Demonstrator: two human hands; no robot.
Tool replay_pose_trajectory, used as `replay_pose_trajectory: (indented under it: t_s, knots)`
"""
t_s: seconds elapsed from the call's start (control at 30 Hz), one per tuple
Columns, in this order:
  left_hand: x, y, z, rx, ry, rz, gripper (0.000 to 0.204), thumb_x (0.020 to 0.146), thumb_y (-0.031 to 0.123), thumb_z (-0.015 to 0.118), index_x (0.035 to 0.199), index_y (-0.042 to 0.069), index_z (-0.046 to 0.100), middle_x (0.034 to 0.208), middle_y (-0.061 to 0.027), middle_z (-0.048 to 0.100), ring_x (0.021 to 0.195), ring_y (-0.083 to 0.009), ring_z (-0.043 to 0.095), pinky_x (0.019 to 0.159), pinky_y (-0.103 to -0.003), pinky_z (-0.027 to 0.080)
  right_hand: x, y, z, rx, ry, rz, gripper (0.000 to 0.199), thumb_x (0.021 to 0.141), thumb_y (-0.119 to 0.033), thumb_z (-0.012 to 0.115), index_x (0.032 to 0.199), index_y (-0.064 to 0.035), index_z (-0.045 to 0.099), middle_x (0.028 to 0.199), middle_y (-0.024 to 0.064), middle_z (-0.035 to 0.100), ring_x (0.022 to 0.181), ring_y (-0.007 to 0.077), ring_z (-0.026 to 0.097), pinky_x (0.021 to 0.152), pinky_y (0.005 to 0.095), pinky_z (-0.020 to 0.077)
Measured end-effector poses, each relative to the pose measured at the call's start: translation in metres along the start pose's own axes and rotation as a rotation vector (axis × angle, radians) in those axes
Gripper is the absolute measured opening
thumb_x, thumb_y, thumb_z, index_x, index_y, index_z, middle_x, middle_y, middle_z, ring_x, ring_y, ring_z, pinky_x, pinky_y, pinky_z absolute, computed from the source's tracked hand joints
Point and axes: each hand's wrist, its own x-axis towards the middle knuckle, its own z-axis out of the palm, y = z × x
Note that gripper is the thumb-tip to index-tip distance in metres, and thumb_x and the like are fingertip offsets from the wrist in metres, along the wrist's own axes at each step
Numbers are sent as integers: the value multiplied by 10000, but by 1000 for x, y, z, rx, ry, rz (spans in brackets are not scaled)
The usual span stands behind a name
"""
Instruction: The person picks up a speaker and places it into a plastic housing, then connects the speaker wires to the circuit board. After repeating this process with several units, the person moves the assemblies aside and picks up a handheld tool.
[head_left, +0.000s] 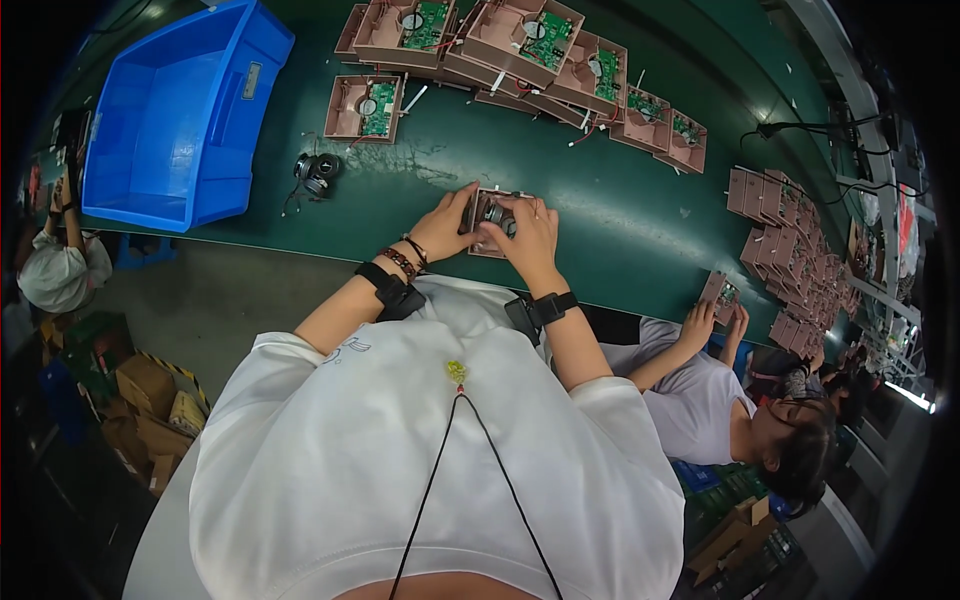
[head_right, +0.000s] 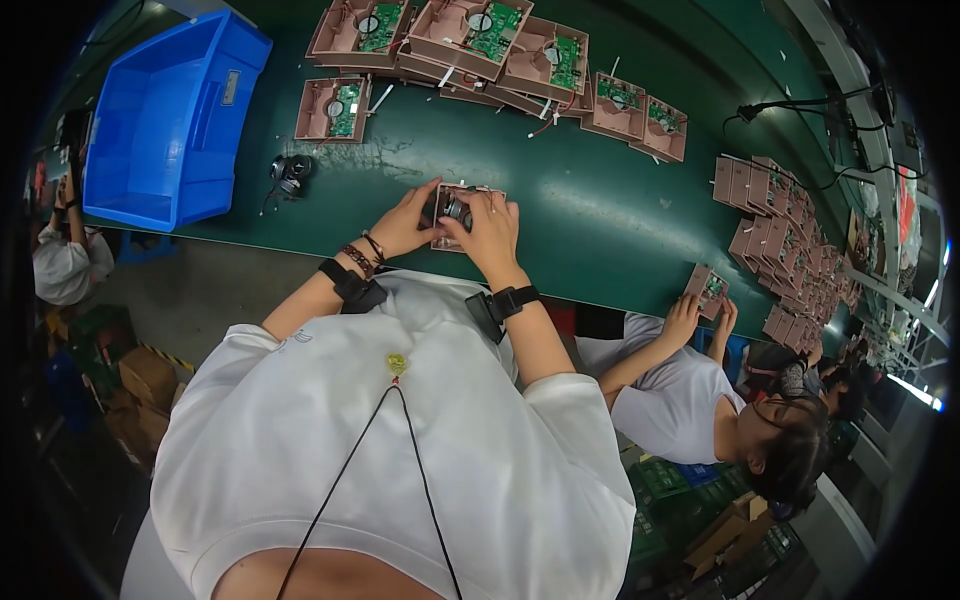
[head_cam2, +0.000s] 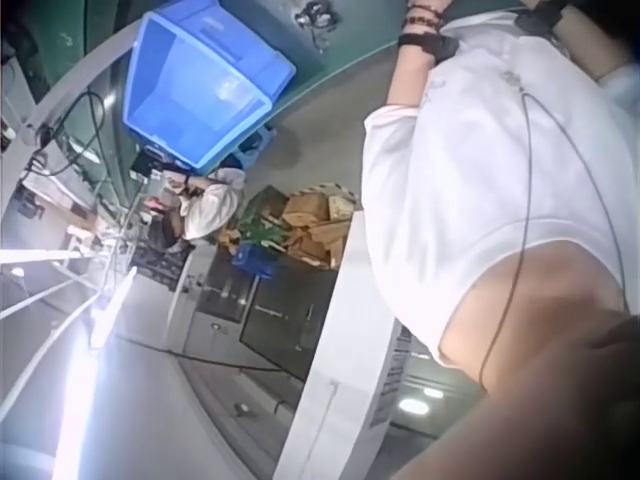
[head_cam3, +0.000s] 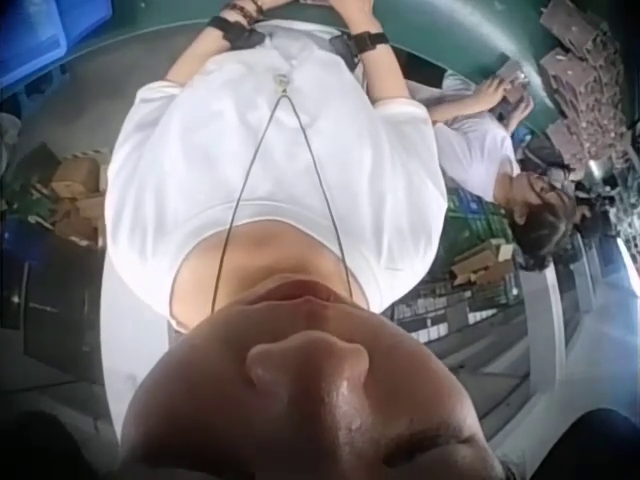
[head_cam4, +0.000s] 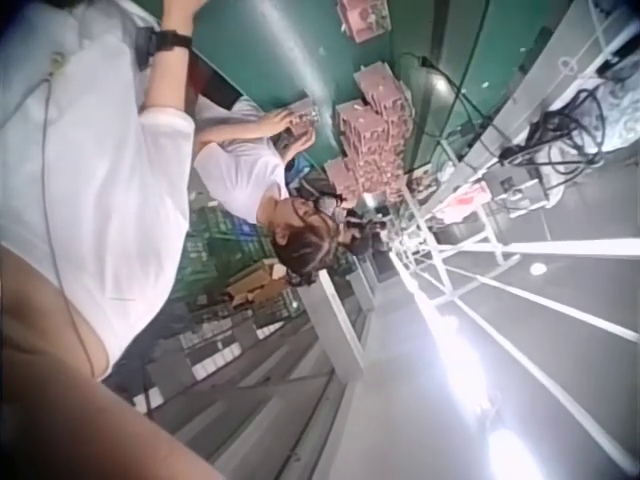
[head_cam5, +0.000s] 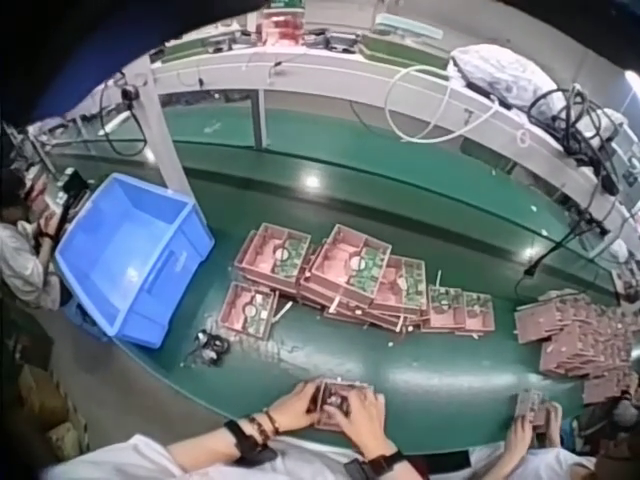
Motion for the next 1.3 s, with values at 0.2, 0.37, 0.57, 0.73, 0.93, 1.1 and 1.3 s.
replay_pose_trajectory:
  t_s: [0.2, 0.37, 0.57, 0.73, 0.93, 1.1, 1.3]
  knots:
    - [-1, 1, -4, -89, -67, -41, 850, 722, 174, 695, 1402, 153, 184, 1179, -163, 429, 844, -240, 604, 775, -348, 482, 0, 2, 6, -36, -47, 2, 340, 713, -314, 674, 948, -86, 582, 928, 66, 629, 896, 245, 539, 719, 353, 324]
    - [-1, -1, -7, -103, -69, -46, 848, 719, 171, 699, 1403, 180, 198, 1170, -156, 438, 835, -239, 607, 774, -350, 482, 5, -1, 9, -109, -58, 30, 341, 721, -318, 659, 952, -80, 579, 887, 88, 634, 892, 250, 543, 720, 353, 325]
    - [-2, 0, -7, -128, -58, -53, 857, 711, 158, 709, 1403, 199, 205, 1152, -147, 456, 826, -231, 612, 769, -345, 483, 4, 0, 13, -100, -62, 27, 351, 718, -322, 656, 957, -77, 580, 869, 102, 636, 882, 253, 552, 732, 356, 320]
    - [-1, -5, -3, -153, -49, -44, 855, 711, 155, 710, 1402, 198, 208, 1153, -148, 459, 823, -225, 618, 767, -339, 485, 5, 0, 15, -124, -41, 5, 335, 735, -334, 647, 965, -97, 597, 856, 77, 632, 862, 230, 545, 728, 344, 306]
    - [-2, -7, -3, -162, -43, -41, 858, 707, 165, 718, 1400, 197, 214, 1160, -146, 457, 821, -219, 624, 764, -332, 486, 7, 0, 14, -195, -62, -35, 340, 731, -343, 646, 963, -99, 597, 830, 94, 632, 860, 242, 555, 725, 347, 307]
    - [-1, -9, -4, -181, -60, -22, 862, 703, 176, 725, 1400, 196, 218, 1164, -150, 452, 825, -221, 626, 759, -328, 487, 11, 3, 16, -197, -134, -8, 355, 712, -340, 662, 971, -105, 597, 811, 94, 633, 851, 242, 559, 719, 350, 306]
    - [0, -9, -6, -198, -71, -25, 875, 695, 166, 733, 1401, 190, 216, 1161, -157, 446, 828, -219, 626, 757, -323, 486, 15, 5, 11, -183, -230, -17, 385, 676, -320, 691, 984, -111, 595, 846, 77, 635, 850, 236, 561, 716, 349, 301]
